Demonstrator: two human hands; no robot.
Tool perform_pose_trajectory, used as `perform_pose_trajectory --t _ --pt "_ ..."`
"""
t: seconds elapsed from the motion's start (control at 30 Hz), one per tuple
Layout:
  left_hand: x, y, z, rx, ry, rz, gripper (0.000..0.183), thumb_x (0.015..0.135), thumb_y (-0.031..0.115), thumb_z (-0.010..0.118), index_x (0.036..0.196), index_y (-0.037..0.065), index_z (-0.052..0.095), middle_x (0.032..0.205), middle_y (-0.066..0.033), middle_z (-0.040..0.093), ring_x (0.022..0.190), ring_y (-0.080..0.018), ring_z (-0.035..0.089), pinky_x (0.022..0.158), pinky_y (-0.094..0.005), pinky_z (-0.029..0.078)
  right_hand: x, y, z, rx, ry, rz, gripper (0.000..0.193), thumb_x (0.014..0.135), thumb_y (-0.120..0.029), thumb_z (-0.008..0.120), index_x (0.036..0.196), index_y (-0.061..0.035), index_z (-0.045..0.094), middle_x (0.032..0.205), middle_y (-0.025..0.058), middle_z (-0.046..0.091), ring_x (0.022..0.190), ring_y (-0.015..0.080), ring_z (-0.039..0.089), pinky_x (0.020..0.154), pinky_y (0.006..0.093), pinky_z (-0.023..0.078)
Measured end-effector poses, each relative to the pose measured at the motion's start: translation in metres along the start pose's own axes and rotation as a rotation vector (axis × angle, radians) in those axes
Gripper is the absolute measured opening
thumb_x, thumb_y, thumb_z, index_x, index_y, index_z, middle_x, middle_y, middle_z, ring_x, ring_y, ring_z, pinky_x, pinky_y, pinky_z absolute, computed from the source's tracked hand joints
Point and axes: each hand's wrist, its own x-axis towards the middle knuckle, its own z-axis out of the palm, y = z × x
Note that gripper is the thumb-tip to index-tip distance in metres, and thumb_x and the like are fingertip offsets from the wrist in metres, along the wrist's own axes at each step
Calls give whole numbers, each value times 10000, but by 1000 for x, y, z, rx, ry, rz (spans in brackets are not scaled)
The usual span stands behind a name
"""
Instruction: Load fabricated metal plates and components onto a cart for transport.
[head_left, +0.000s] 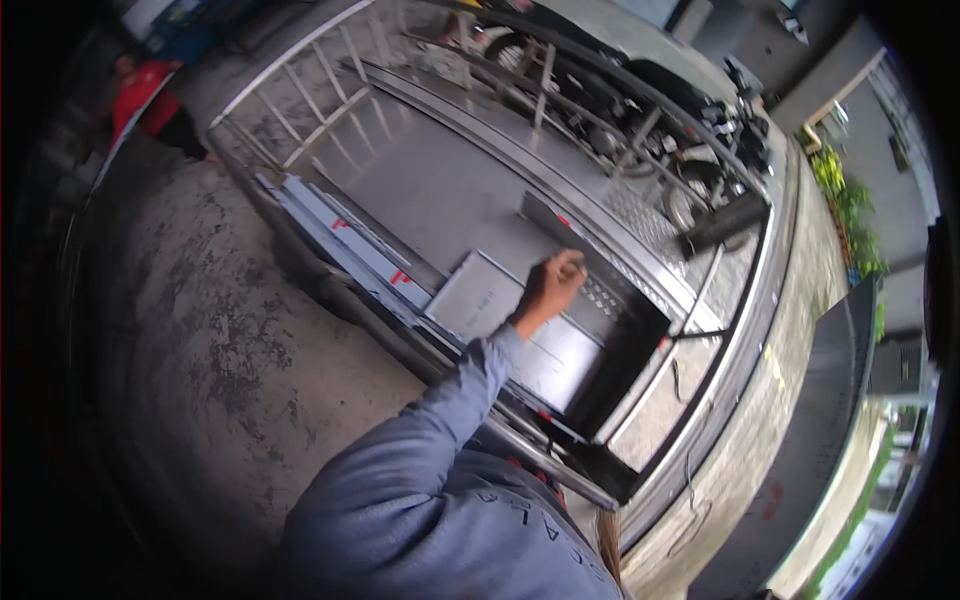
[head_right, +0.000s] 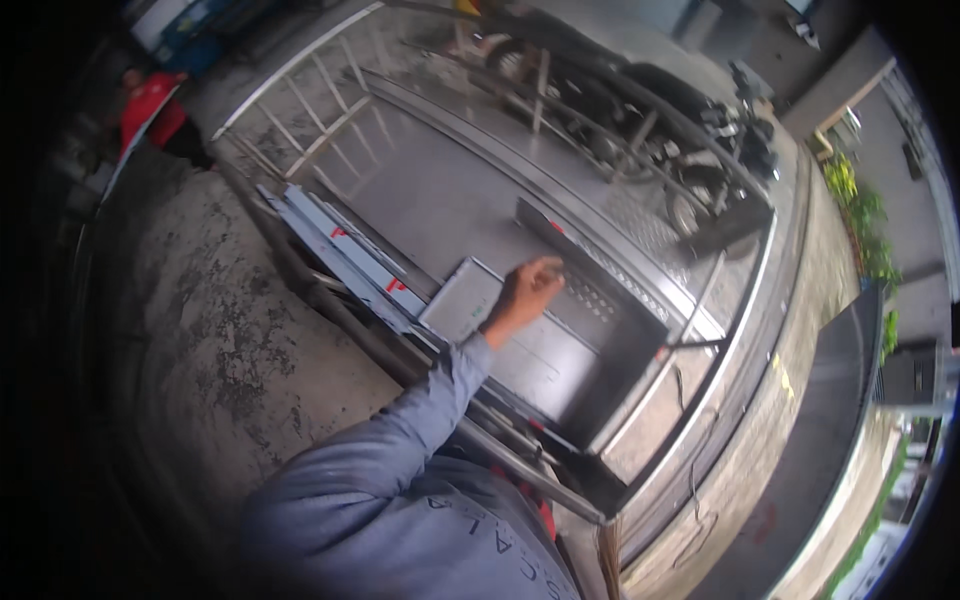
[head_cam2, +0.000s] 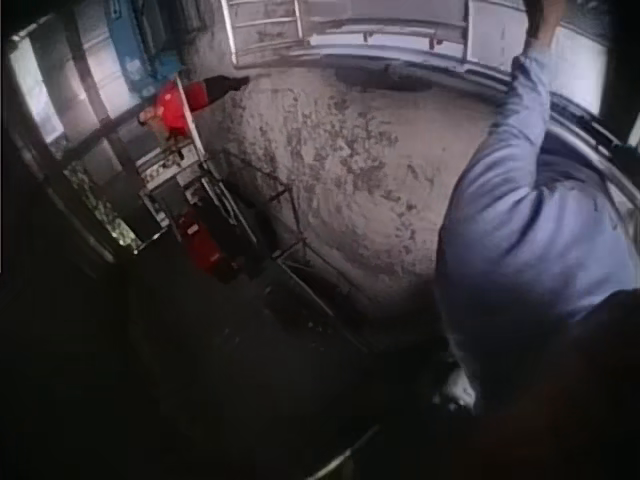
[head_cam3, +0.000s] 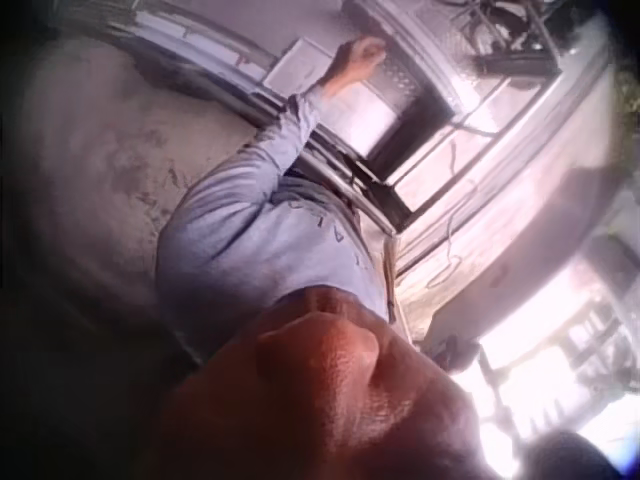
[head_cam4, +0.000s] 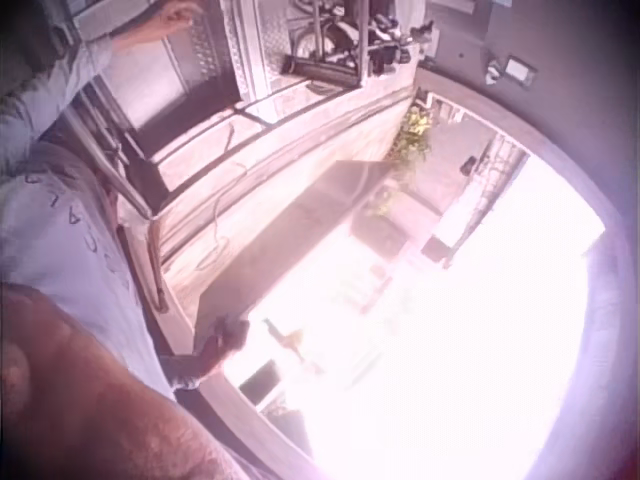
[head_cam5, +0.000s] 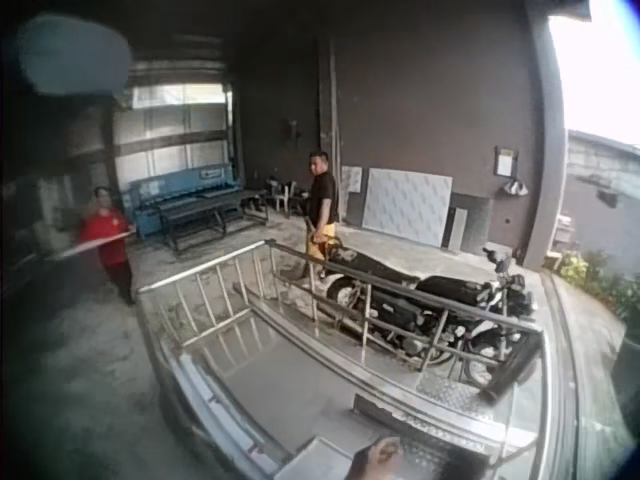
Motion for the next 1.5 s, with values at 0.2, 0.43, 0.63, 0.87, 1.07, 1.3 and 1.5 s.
perform_pose_trajectory --t 0.2,0.43,0.63,0.87,1.07,1.3,1.5 --pt "-122 34 -135 433 99 59 308 937 228 758 1214 95 731 1003 -164 775 930 -366 746 853 -460 597 130 -96 12 -360 64 -492 510 1020 -479 658 1129 16 710 1078 230 720 938 386 709 830 471 597" --pt "-227 -12 -116 856 -218 -127 332 933 295 747 1201 99 749 1071 -152 743 1094 -370 691 955 -535 539 228 -274 191 447 -304 -607 229 771 -9 760 957 45 638 789 131 679 779 250 678 688 458 494" --pt "-232 -25 -103 825 91 -82 333 904 303 744 1159 89 728 1073 -152 718 1110 -373 668 952 -563 507 240 -377 387 450 -427 -891 141 801 -53 718 904 -11 630 867 254 729 853 511 713 750 547 576" --pt "-229 -17 -90 795 229 26 245 836 217 754 1006 41 736 952 -186 739 973 -389 709 913 -507 549 203 -398 531 288 -488 -776 132 891 -94 628 987 -43 702 908 283 757 893 504 751 792 601 599" --pt "-215 -13 -90 851 194 -66 199 838 213 759 960 59 730 890 -163 729 895 -394 703 849 -515 545 165 -352 628 315 -549 -754 209 870 -63 621 1073 -56 670 979 218 766 891 453 761 767 575 602" --pt "-195 -14 -81 926 186 -71 147 828 176 784 927 74 748 887 -120 753 857 -352 718 841 -470 552 111 -311 697 346 -581 -731 161 894 -98 607 1052 -101 642 985 162 735 908 409 737 752 547 594" --pt "-188 -13 -75 928 159 -71 134 818 151 774 911 65 730 848 -135 725 845 -372 701 817 -490 547 58 -262 775 306 -773 -694 314 849 -246 787 1071 -62 664 992 192 740 955 423 733 804 546 586"
